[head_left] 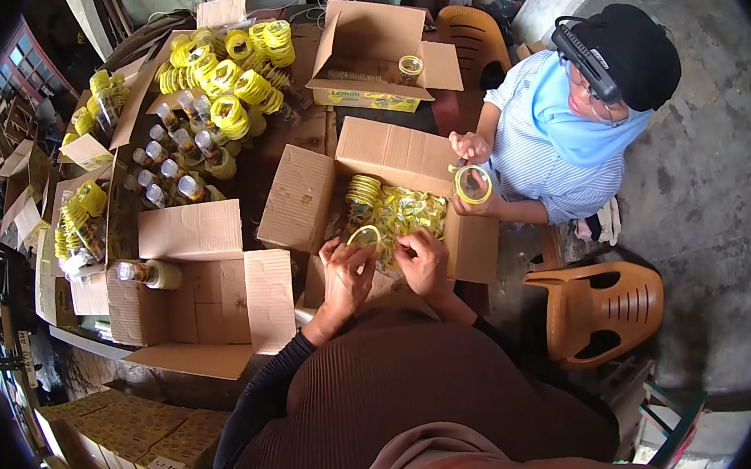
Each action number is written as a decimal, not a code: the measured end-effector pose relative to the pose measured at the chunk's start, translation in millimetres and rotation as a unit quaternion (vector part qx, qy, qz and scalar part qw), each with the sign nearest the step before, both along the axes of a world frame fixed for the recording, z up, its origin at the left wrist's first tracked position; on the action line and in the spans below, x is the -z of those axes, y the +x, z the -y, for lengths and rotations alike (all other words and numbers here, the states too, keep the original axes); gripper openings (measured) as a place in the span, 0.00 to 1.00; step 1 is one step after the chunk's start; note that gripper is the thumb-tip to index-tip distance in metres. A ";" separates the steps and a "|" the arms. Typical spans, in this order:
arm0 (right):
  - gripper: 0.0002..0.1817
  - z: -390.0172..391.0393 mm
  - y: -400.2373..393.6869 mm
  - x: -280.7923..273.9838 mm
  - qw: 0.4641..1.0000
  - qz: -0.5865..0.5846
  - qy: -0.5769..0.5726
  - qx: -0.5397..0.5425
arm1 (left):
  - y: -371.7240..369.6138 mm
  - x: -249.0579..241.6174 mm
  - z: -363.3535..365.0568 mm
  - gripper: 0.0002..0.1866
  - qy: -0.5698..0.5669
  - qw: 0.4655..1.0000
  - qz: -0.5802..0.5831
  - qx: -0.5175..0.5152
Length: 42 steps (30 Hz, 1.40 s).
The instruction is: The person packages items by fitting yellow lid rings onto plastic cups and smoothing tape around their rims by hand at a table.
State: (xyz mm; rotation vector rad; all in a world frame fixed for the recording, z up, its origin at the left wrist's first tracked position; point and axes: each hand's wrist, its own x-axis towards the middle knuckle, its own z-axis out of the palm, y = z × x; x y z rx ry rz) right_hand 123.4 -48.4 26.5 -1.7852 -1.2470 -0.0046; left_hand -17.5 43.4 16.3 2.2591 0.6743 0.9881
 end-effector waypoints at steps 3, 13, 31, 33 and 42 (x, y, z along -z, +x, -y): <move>0.08 6.8 -9.3 -8.6 1.000 0.022 0.015 -0.008 | -0.4 -1.3 -2.7 0.06 -0.006 1.000 -0.008 -0.025; 0.06 -1.3 7.1 11.4 0.999 -0.031 -0.028 0.012 | 1.5 -2.7 2.3 0.09 0.022 1.000 0.000 0.021; 0.06 4.2 13.7 17.8 0.910 -0.383 -0.065 -0.145 | -10.9 -4.8 -0.4 0.15 0.161 0.983 -0.089 -0.022; 0.06 5.1 13.7 15.4 0.915 -0.369 -0.081 -0.140 | -12.4 -5.2 0.7 0.15 0.175 0.980 -0.093 -0.019; 0.06 13.4 19.4 26.0 0.978 -0.191 -0.046 -0.069 | -19.9 -6.3 1.9 0.15 0.152 0.987 -0.034 0.038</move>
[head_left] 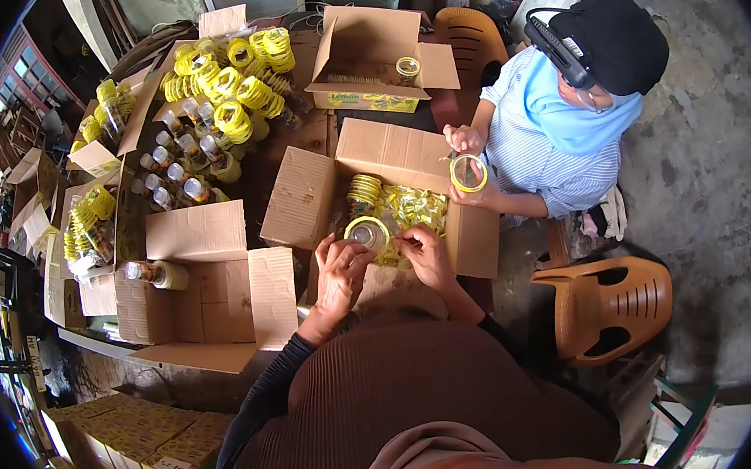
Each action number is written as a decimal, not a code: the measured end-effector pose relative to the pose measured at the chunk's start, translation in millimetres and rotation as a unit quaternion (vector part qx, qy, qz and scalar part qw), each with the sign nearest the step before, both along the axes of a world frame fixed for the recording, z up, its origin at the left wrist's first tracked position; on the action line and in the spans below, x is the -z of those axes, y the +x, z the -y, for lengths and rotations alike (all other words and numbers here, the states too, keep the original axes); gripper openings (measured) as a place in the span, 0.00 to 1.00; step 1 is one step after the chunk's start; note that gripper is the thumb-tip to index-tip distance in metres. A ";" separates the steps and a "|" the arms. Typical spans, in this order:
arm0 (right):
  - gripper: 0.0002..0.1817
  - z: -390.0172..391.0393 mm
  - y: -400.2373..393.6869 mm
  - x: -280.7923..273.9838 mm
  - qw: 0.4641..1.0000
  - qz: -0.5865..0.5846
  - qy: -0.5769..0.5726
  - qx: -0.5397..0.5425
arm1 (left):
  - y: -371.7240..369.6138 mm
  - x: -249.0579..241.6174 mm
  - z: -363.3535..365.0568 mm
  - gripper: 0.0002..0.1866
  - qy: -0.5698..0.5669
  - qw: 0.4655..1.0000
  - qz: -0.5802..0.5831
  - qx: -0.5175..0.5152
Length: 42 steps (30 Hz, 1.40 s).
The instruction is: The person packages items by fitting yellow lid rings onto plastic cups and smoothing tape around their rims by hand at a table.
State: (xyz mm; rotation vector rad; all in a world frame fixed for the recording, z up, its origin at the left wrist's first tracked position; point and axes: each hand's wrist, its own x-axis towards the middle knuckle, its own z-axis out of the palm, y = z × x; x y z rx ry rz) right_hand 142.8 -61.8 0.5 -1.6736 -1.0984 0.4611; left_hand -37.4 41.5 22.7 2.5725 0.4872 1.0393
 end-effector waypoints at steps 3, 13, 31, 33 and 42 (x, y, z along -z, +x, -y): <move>0.05 4.7 2.9 9.2 1.000 0.006 0.002 0.018 | -2.0 -3.4 1.2 0.16 -0.030 0.999 0.036 -0.008; 0.09 16.9 0.5 13.7 0.999 0.036 -0.009 0.025 | -6.0 0.5 -0.8 0.16 -0.125 0.986 0.087 -0.068; 0.10 7.1 4.0 15.1 0.991 -0.131 -0.016 -0.014 | -12.9 34.8 -32.2 0.06 -0.599 0.744 0.286 -0.074; 0.10 6.5 4.6 16.4 0.990 -0.139 -0.025 -0.021 | -12.6 32.4 -34.8 0.10 -0.592 0.747 0.289 -0.095; 0.10 -1.5 6.9 33.8 0.996 -0.048 -0.037 -0.072 | -31.9 46.5 -51.3 0.15 -0.668 0.671 0.300 -0.114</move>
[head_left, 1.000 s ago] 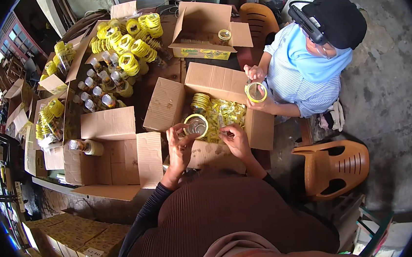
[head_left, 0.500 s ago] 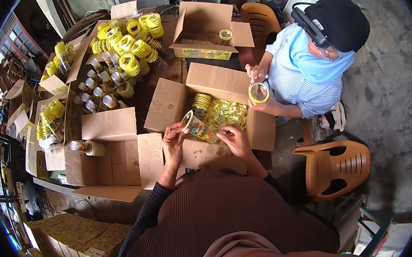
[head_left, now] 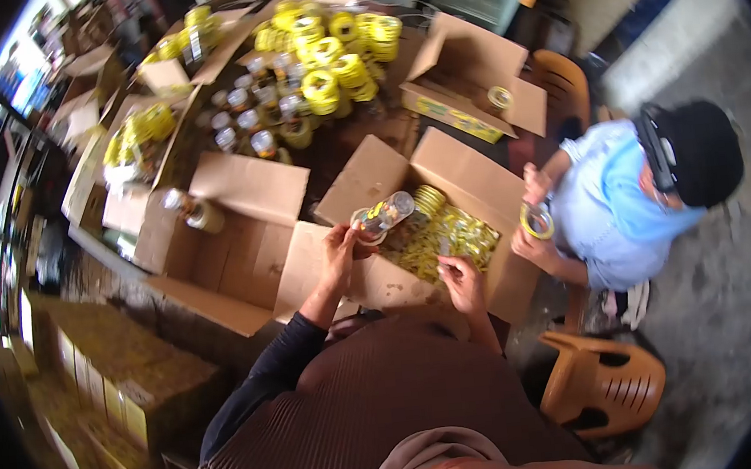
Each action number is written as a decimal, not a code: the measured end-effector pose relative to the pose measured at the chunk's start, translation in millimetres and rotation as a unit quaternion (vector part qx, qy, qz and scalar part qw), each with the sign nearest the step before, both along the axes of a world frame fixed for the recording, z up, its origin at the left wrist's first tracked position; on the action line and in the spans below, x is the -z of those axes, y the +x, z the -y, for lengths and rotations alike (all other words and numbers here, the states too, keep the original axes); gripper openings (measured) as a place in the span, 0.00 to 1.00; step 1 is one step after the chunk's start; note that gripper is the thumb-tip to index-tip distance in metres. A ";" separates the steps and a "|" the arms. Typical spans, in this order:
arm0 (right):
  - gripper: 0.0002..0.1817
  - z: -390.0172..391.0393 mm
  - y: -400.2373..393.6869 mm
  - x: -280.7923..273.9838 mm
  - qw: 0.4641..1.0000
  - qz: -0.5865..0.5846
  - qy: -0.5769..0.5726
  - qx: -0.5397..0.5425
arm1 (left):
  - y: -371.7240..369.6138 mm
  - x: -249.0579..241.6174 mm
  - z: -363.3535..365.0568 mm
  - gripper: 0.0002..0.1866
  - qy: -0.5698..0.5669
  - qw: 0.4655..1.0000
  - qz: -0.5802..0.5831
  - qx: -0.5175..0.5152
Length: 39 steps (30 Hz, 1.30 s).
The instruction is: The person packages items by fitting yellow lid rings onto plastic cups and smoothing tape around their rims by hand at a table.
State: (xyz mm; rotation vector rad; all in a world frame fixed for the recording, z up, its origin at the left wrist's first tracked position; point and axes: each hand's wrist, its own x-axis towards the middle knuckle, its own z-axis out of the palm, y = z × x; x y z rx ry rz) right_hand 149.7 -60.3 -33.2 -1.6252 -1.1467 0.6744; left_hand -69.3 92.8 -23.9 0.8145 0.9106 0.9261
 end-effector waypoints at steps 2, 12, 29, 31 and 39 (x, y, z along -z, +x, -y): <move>0.10 0.3 2.9 6.9 1.000 -0.013 -0.007 0.000 | -13.8 -7.2 -10.4 0.16 -0.015 0.999 -0.016 -0.042; 0.10 -2.4 4.7 10.0 0.998 0.015 -0.057 -0.023 | -201.0 11.8 -119.0 0.12 0.111 0.900 0.065 -0.416; 0.10 -0.7 -2.7 22.8 0.996 0.016 -0.087 -0.014 | -314.1 74.3 -221.6 0.10 0.041 0.825 0.117 -0.551; 0.10 -2.3 -4.5 17.6 0.995 0.017 -0.099 -0.014 | -314.3 82.5 -218.4 0.10 0.002 0.827 0.096 -0.555; 0.10 -3.5 -4.0 25.0 0.994 0.003 -0.106 -0.012 | -286.0 61.8 -186.4 0.18 -0.057 0.672 -0.493 -0.549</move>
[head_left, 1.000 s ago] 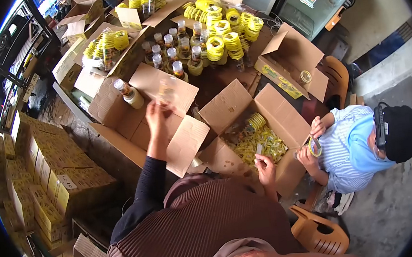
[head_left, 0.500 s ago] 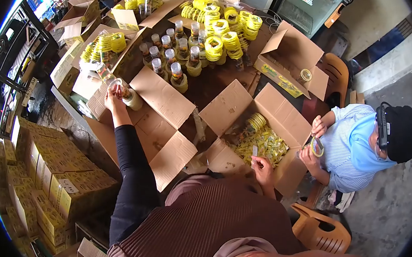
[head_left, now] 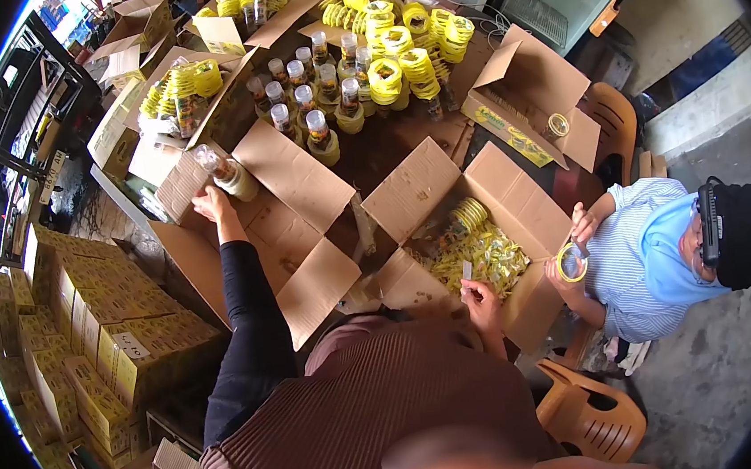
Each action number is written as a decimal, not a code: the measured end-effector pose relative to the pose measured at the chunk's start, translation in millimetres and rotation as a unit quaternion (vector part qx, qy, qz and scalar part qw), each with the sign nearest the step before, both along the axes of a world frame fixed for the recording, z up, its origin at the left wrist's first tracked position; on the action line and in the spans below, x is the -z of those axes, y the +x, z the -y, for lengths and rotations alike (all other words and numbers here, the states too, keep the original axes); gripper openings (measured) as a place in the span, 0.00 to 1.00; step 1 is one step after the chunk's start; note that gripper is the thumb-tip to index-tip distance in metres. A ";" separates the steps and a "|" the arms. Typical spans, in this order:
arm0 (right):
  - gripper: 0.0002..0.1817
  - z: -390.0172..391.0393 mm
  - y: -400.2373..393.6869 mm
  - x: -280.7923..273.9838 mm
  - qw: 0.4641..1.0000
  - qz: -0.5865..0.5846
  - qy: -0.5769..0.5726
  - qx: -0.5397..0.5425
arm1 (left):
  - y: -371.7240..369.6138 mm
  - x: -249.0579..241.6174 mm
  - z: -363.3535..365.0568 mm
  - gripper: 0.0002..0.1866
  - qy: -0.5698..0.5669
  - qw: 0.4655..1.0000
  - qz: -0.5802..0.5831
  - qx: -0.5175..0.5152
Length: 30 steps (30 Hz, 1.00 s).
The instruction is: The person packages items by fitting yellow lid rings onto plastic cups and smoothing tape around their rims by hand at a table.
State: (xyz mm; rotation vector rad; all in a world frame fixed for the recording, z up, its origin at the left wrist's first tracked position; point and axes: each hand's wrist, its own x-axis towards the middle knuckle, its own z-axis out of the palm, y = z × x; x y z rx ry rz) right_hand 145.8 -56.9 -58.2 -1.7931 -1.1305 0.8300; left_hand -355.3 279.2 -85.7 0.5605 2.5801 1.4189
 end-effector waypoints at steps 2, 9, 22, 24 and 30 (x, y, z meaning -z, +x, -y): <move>0.10 0.9 0.9 -0.1 1.000 0.011 0.006 -0.002 | -18.6 4.3 -12.4 0.21 0.071 0.997 0.016 -0.003; 0.10 1.7 1.7 4.3 1.000 0.019 0.005 -0.008 | 1.6 -74.6 -14.6 0.17 0.042 0.921 -0.326 0.207; 0.09 5.9 -8.5 1.3 1.000 -0.025 0.013 0.011 | -3.7 -52.2 -18.9 0.18 -0.078 0.870 -0.396 0.284; 0.09 8.8 -5.8 7.3 0.999 -0.021 0.028 0.010 | -1.6 -58.8 -18.3 0.21 -0.115 0.870 -0.391 0.278; 0.09 23.8 1.1 15.4 0.998 -0.014 0.048 0.024 | 45.7 -78.5 -15.6 0.17 0.088 0.879 -0.406 0.233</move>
